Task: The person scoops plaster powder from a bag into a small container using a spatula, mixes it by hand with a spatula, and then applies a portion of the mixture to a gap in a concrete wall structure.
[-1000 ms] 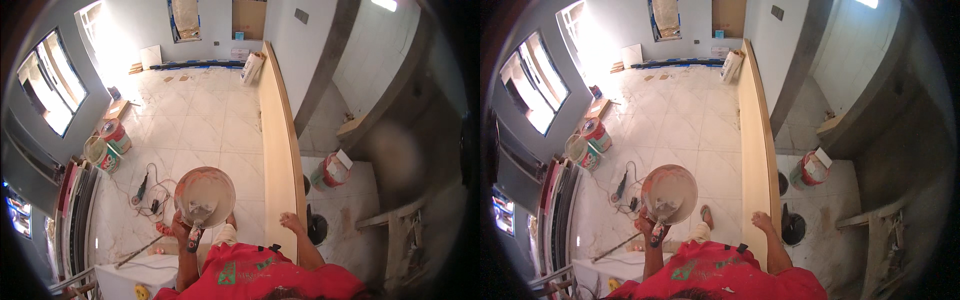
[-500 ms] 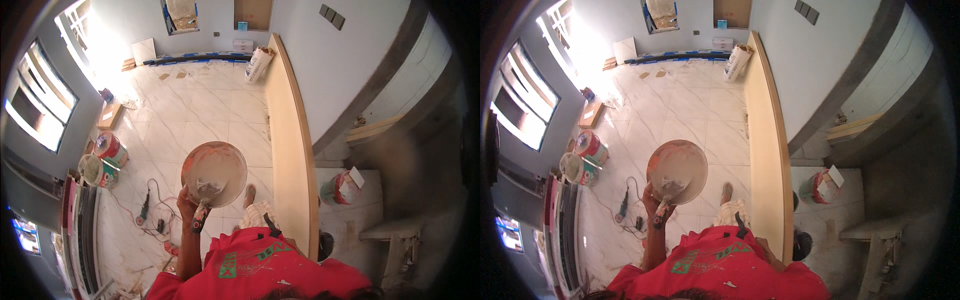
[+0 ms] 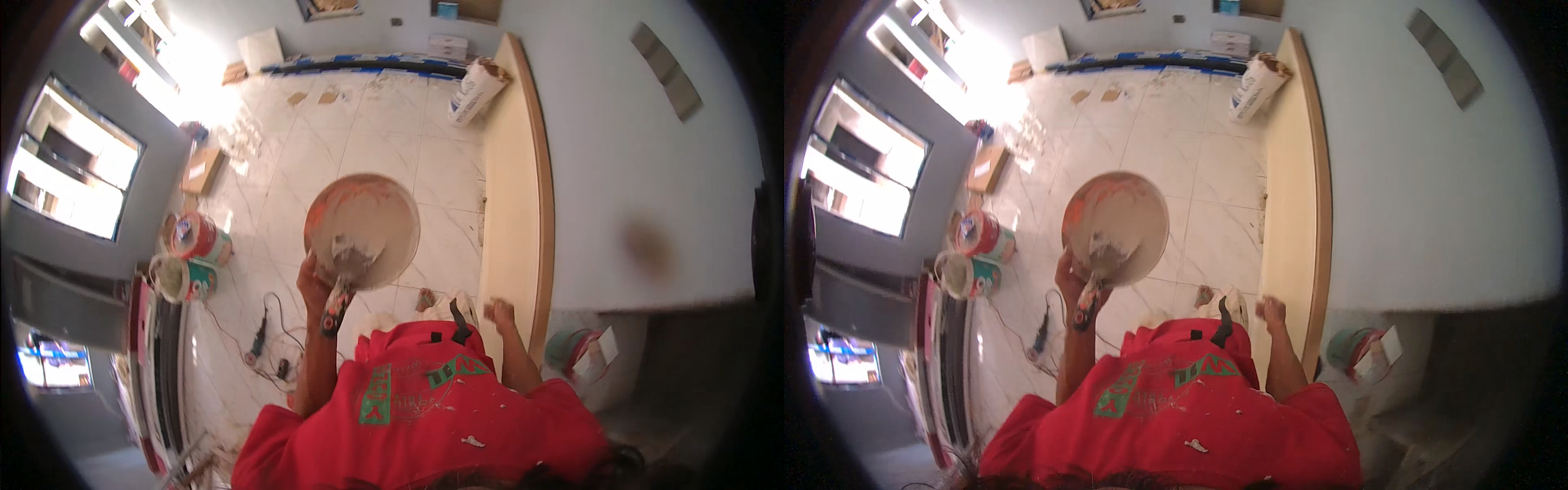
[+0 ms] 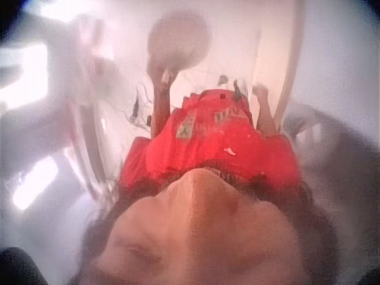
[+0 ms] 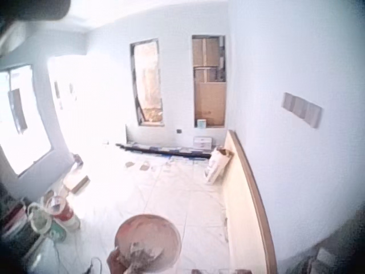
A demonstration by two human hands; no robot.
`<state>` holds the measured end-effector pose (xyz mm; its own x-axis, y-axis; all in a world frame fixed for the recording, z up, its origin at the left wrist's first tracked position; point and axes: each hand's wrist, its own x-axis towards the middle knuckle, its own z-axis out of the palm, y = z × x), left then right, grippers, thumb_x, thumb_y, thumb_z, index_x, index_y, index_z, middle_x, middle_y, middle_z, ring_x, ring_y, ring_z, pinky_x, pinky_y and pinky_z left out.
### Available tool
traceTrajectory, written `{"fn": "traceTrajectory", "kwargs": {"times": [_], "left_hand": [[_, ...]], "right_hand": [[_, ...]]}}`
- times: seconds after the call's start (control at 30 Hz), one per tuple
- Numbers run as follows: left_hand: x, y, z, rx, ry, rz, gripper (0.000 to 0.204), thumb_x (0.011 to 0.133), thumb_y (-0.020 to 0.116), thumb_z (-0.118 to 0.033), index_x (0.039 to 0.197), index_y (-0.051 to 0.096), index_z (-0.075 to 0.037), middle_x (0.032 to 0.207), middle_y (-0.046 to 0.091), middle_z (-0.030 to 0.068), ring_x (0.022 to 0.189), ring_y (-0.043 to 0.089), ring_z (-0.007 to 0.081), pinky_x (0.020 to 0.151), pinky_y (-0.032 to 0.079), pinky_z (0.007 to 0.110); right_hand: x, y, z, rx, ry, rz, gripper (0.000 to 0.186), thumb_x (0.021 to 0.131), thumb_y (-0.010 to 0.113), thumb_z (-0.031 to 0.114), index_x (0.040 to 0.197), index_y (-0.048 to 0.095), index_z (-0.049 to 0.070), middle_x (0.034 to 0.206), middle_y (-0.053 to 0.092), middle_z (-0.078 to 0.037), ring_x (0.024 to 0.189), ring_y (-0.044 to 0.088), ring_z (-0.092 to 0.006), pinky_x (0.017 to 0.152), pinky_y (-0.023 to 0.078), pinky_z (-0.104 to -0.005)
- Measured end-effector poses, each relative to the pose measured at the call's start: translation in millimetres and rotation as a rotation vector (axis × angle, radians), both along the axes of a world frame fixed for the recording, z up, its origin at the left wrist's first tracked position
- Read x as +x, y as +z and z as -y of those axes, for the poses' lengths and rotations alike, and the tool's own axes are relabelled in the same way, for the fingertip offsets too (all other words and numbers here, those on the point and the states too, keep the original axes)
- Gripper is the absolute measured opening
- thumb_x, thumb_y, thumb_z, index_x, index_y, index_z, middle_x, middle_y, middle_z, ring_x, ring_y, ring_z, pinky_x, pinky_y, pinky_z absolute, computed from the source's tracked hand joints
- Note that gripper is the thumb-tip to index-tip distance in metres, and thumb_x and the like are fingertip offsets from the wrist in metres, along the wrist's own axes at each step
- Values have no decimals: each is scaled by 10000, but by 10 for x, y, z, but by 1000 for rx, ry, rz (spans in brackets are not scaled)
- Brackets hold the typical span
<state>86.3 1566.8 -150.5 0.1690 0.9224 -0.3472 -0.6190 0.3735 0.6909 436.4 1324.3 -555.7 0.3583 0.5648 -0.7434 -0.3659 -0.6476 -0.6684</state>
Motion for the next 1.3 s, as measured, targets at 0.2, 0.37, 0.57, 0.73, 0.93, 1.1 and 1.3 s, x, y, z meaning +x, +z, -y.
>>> {"fn": "traceTrajectory", "kwargs": {"times": [0.2,0.37,0.57,0.73,0.93,1.1,1.3], "left_hand": [[589,-305,-1234,40,9,12,476,978,475,-366,1289,552,-15,1223,637,124,1098,625,252,954,506,410],[961,-509,-2270,62,-45,129,447,990,451,-337,1251,581,2,1192,660,118,1078,628,247,961,485,393],[1263,-848,-3677,63,-167,35,449,994,435,-323,1270,558,9,1224,643,126,1105,618,249,962,485,400],[1486,-1044,-4778,-45,-248,214,462,995,431,-337,1277,553,8,1237,634,124,1116,609,246,969,475,407],[1886,-1163,-5683,-116,-263,101,471,994,427,-370,1278,555,-17,1220,637,109,1102,608,247,949,477,411],[2378,-1399,-6420,-132,-251,166,482,996,417,-393,1280,552,-28,1214,638,107,1093,607,251,946,477,418],[2988,-1624,-7281,12,-304,217,482,992,409,-359,1283,549,-1,1219,637,137,1109,605,280,982,462,437]], "right_hand": [[788,1094,-2394,181,-18,-23,371,1006,521,282,1245,586,5,995,680,-141,790,643,-174,695,560,-303],[627,1722,-3668,495,25,197,318,1016,528,212,1232,605,-7,927,682,-85,780,632,-134,719,551,-264],[426,2440,-4752,529,13,463,327,996,562,179,1249,606,-22,882,686,-68,808,652,-116,773,538,-259],[435,3052,-5610,541,95,577,326,969,571,133,1260,604,-11,836,701,-83,779,680,-137,765,549,-282],[412,3490,-6539,746,322,607,454,916,632,134,1355,549,54,927,691,-104,849,657,-206,822,535,-336],[588,3468,-7397,770,452,538,640,918,674,311,1454,410,83,924,684,-125,818,669,-253,830,530,-369],[999,3330,-8508,603,393,144,804,891,669,468,1414,253,20,886,678,-205,723,698,-318,714,548,-424]]}}
